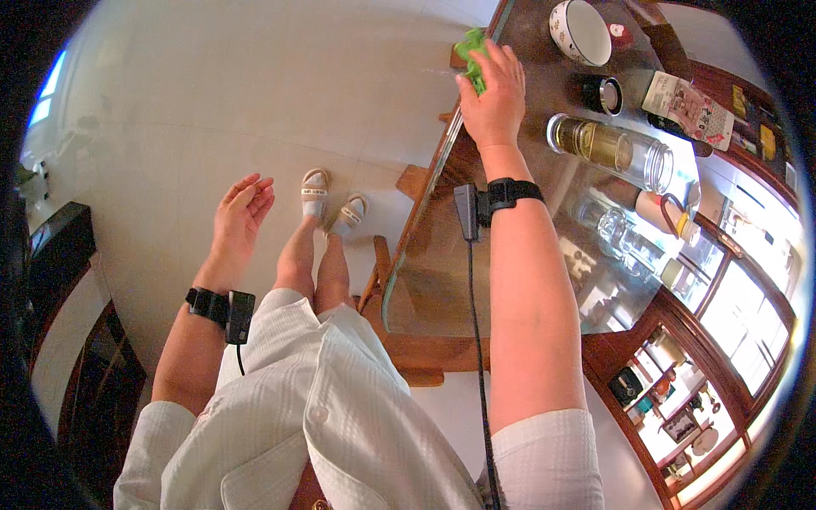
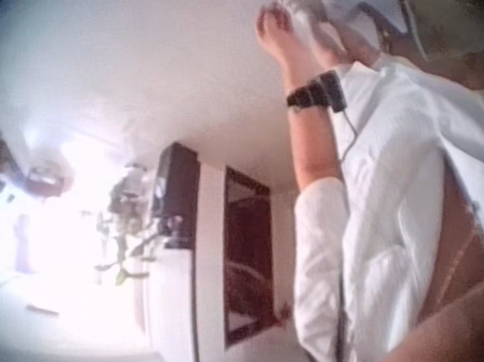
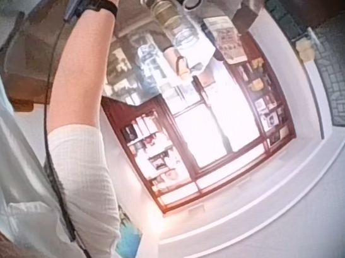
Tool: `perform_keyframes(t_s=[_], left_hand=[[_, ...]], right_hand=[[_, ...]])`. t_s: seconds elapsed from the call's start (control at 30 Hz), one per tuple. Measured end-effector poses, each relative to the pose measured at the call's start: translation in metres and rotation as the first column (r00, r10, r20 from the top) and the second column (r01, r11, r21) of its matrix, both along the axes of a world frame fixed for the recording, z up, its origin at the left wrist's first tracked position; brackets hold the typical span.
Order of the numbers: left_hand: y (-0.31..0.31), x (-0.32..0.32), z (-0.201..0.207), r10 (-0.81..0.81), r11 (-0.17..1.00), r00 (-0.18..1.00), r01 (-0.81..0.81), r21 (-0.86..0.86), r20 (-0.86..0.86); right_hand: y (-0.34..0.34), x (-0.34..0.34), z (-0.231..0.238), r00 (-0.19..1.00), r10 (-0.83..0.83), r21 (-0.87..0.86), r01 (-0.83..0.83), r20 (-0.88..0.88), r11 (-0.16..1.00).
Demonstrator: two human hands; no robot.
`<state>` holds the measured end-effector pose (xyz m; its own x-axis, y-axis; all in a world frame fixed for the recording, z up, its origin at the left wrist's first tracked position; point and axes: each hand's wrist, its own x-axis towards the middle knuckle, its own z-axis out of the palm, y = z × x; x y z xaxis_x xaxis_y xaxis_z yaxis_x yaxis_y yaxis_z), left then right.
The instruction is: The person wipes a wooden table with a green cloth and moves glass cups and bottles. They carry a plastic bag and a bottle into a kitchen and place the bag inside a lower cabinet.
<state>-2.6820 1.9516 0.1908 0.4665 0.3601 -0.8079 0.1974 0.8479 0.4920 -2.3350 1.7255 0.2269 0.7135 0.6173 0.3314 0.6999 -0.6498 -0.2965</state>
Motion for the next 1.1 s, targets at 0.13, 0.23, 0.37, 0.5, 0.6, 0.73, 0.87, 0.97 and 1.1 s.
perform_keyframes(t_s=[0.13,0.23,0.37,0.5,0.6,0.73,0.87,0.97,1.1], left_hand=[[-0.006,-0.006,0.0,-0.002,1.0,1.0,0.002,0.007,-0.004],[-0.01,-0.009,0.003,-0.022,1.0,1.0,0.022,0.011,0.0],[-0.019,-0.007,0.012,-0.018,1.0,1.0,0.018,0.021,0.006],[-0.03,-0.01,0.024,-0.043,0.999,0.999,0.043,0.023,0.009],[-0.04,-0.012,0.035,-0.083,0.996,0.996,0.082,0.025,0.015],[-0.054,-0.01,0.044,-0.147,0.988,0.989,0.147,0.043,-0.007],[-0.063,-0.006,0.058,-0.185,0.98,0.982,0.183,0.081,0.025],[-0.067,-0.003,0.053,-0.219,0.973,0.976,0.217,0.073,0.015],[-0.08,0.006,0.053,-0.254,0.965,0.967,0.253,0.069,0.02]], right_hand=[[-0.009,-0.03,0.003,0.993,0.119,-0.032,-0.119,-0.005,0.992],[-0.013,-0.064,0.009,0.988,0.154,-0.036,-0.154,-0.014,0.987],[-0.022,-0.117,0.015,0.988,0.13,0.004,-0.131,-0.077,0.991],[-0.026,-0.164,0.016,0.988,0.073,0.081,-0.063,-0.136,0.995],[-0.029,-0.192,0.02,0.98,0.034,0.159,-0.002,-0.198,0.987],[-0.031,-0.211,0.036,0.737,-0.154,0.428,0.534,-0.658,0.729],[-0.079,-0.203,0.08,0.355,-0.036,0.356,0.934,-0.934,-0.019],[-0.154,-0.199,0.072,0.472,-0.202,0.502,0.853,-0.858,-0.14],[-0.231,-0.206,0.047,0.37,-0.433,0.398,0.917,-0.822,0.028]])
